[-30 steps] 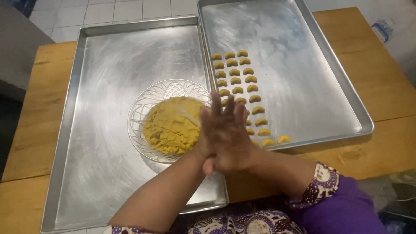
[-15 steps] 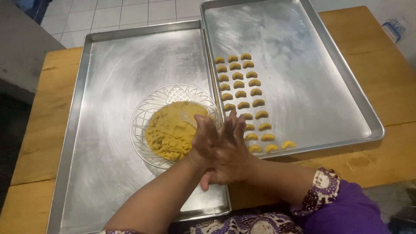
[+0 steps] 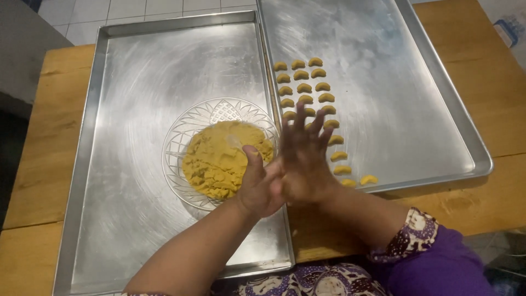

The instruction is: Shaping yellow cookie dough into crescent shapes by hand and arranging them on a metal baking tray.

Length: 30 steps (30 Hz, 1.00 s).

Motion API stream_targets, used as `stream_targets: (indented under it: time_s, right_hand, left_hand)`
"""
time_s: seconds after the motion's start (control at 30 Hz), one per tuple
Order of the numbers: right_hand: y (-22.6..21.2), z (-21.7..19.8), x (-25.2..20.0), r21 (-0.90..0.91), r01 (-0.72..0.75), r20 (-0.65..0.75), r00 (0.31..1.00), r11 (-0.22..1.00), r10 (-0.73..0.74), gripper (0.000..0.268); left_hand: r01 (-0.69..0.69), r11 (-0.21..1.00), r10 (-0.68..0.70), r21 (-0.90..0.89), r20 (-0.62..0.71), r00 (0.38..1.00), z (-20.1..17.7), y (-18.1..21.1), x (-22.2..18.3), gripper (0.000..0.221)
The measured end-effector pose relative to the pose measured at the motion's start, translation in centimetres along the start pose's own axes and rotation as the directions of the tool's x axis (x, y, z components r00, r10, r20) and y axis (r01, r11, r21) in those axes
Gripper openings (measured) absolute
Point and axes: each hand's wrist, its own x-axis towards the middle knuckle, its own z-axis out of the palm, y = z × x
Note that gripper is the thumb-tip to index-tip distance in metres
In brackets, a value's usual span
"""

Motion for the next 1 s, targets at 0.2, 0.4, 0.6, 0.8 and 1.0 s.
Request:
stream_targets:
  time_s: [0.2, 0.4, 0.6, 0.8, 1.0]
  right_hand:
    - [-0.6, -1.0, 0.6, 0.097, -0.017, -0.031, 0.999, 0.995, 0.020, 0.123]
    - [-1.7, 0.2, -0.3, 0.051, 0.044, -0.054, 0.998, 0.998, -0.041, 0.118]
    - [-0.3, -1.4, 1.5, 0.048, -0.156, -0.022, 0.987, 0.986, 0.158, 0.109]
    - [-3.8, -0.2, -0.8, 0.147, 0.042, 0.003, 0.999, 0.988, -0.043, 0.119]
    - [1.9, -1.2, 1.0, 0.036, -0.247, 0.095, 0.965, 0.968, 0.243, 0.104]
  left_hand:
    - [-0.139, 0.980, 0.119, 0.145, 0.140, 0.983, 1.1, -0.1, 0.0, 0.112]
    - [-0.106, 0.968, 0.092, 0.227, 0.073, 0.993, 1.1, -0.2, -0.3, 0.115]
    - [-0.097, 0.956, 0.083, 0.277, 0.060, 0.995, 1.5, -0.1, 0.7, 0.115]
    - [-0.277, 0.958, 0.260, 0.078, 0.179, 0.949, -0.2, -1.6, 0.8, 0.085]
    - [-0.065, 0.987, 0.070, 0.149, -0.022, 0.997, 1.6, 0.1, 0.0, 0.105]
